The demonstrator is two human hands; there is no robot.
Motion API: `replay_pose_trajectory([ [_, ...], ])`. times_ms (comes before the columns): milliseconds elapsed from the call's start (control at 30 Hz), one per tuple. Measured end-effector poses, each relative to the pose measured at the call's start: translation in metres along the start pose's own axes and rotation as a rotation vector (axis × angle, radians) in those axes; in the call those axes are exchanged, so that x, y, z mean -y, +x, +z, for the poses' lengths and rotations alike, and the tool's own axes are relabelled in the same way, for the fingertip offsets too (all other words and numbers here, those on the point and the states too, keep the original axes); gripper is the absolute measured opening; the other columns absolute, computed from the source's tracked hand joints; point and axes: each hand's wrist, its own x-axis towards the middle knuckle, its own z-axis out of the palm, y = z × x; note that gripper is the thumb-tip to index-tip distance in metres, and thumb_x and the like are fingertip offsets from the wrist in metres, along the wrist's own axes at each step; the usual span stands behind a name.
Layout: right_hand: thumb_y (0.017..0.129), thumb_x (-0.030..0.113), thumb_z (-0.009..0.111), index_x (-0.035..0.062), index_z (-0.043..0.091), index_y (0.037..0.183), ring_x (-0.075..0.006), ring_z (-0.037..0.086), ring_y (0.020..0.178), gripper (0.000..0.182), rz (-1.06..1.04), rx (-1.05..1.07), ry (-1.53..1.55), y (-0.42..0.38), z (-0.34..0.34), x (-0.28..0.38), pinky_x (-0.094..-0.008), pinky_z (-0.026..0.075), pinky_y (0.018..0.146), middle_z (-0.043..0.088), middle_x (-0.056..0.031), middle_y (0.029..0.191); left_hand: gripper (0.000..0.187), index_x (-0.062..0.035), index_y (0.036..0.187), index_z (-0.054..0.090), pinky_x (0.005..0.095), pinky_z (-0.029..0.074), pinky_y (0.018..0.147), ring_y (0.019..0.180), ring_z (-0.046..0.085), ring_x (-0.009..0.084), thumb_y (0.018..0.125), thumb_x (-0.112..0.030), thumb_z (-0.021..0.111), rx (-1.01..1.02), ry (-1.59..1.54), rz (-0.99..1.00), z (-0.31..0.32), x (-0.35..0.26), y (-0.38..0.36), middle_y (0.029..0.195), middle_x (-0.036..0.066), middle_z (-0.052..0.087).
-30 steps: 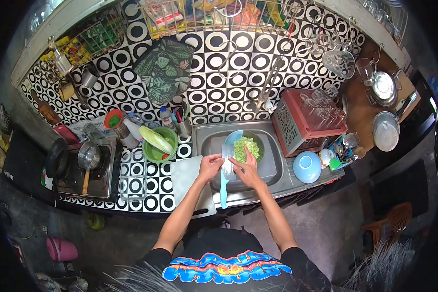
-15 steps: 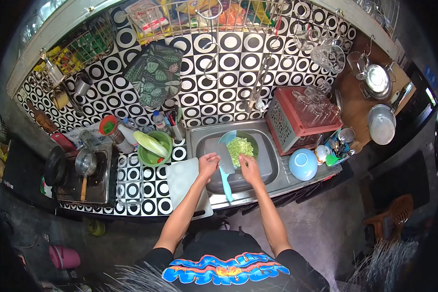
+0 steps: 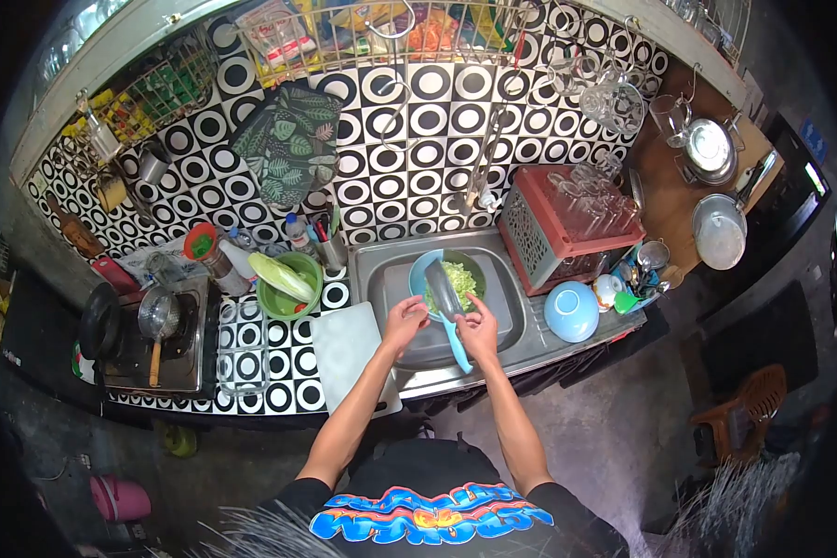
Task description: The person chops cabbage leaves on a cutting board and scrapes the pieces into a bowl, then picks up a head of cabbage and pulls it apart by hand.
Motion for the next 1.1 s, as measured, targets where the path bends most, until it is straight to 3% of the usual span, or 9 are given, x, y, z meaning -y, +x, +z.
replay_pose_trajectory([
  [67,0.086,-0.001,0.07,0.0056,0.056,0.14,-0.0123,0.064,0.061,0.057,-0.287,-0.057,-0.302,-0.003,-0.001,0.002,-0.0277,0.051,0.058,0.07,-0.0097,0.07,0.056,0.002,0.145,0.045,0.033,0.058,0.09,0.11,0.064,0.019,0.096,-0.012,0.067,0.078,0.036,-0.01,0.005,-0.004,-0.003,0.134,0.014,0.059],
  [200,0.085,0.003,0.072,0.0046,0.059,0.137,-0.0077,0.059,0.06,0.054,-0.325,-0.079,-0.276,-0.016,0.01,0.017,-0.0249,0.049,0.06,0.07,-0.0058,0.07,0.06,0.0003,0.149,0.041,0.038,0.055,0.1,0.125,0.057,0.0211,0.097,-0.013,0.067,0.258,0.08,-0.081,0.018,-0.009,-0.019,0.143,0.011,0.053],
  [300,0.086,0.003,0.072,0.0033,0.058,0.138,-0.0071,0.06,0.062,0.054,-0.31,-0.098,-0.236,-0.013,0.011,0.013,-0.0242,0.049,0.061,0.072,-0.0068,0.072,0.072,0.0017,0.15,0.04,0.0365,0.055,0.1,0.121,0.059,0.0205,0.089,-0.01,0.076,0.361,-0.121,-0.063,0.018,-0.004,-0.03,0.147,0.012,0.049],
  [500,0.089,0.004,0.071,0.0036,0.047,0.147,-0.0095,0.067,0.083,0.063,-0.185,0.04,-0.084,-0.013,0.007,-0.004,-0.0245,0.053,0.069,0.075,-0.0107,0.093,0.088,0.0025,0.151,0.037,0.0371,0.054,0.102,0.135,0.048,0.0246,0.079,-0.005,0.085,0.321,-0.019,0.005,0.013,0.011,-0.03,0.153,0.015,0.04],
  [600,0.092,0.005,0.069,0.0032,0.041,0.151,-0.0123,0.069,0.092,0.064,-0.12,0.107,0.049,-0.012,0.009,-0.02,-0.0269,0.056,0.074,0.075,-0.0146,0.104,0.073,0.0021,0.147,0.043,0.0348,0.055,0.099,0.123,0.058,0.0228,0.085,-0.006,0.081,0.306,-0.006,0.071,0.014,0.012,-0.031,0.143,0.016,0.052],
  [700,0.095,0.007,0.066,0.0036,0.04,0.152,-0.0127,0.069,0.094,0.062,-0.047,0.168,0.157,-0.015,0.01,-0.022,-0.0275,0.057,0.077,0.075,-0.0163,0.109,0.053,0.0013,0.139,0.052,0.0306,0.056,0.093,0.105,0.068,0.0186,0.091,-0.006,0.073,0.267,-0.054,-0.145,0.012,0.001,-0.033,0.124,0.014,0.066],
  [867,0.097,0.01,0.065,0.0039,0.044,0.149,-0.0135,0.069,0.093,0.056,-0.044,0.193,0.158,-0.02,0.008,-0.017,-0.0266,0.057,0.075,0.075,-0.0109,0.112,0.031,0.0007,0.124,0.061,0.0283,0.057,0.088,0.1,0.068,0.0143,0.095,-0.006,0.069,0.215,-0.089,-0.051,0.005,0.02,-0.027,0.11,0.01,0.07],
  [967,0.099,0.023,0.064,0.0115,0.061,0.139,-0.0214,0.065,0.11,0.042,-0.214,0.157,-0.257,-0.02,0.001,-0.008,-0.0346,0.054,0.086,0.067,-0.015,0.129,0.032,0.0022,0.123,0.061,0.027,0.057,0.085,0.097,0.069,0.0144,0.093,-0.004,0.071,0.183,-0.016,-0.03,0.001,0.025,-0.024,0.107,0.01,0.07],
  [1100,0.101,0.044,0.054,0.0257,0.07,0.13,-0.0389,0.037,0.139,0.038,-0.471,0.211,-0.607,-0.024,-0.002,0.009,-0.0476,0.034,0.109,0.034,-0.0234,0.156,0.035,0.0028,0.123,0.061,0.0257,0.057,0.083,0.095,0.069,0.0147,0.09,0.0,0.073,0.174,0.01,-0.048,-0.003,0.018,-0.025,0.107,0.01,0.069],
])
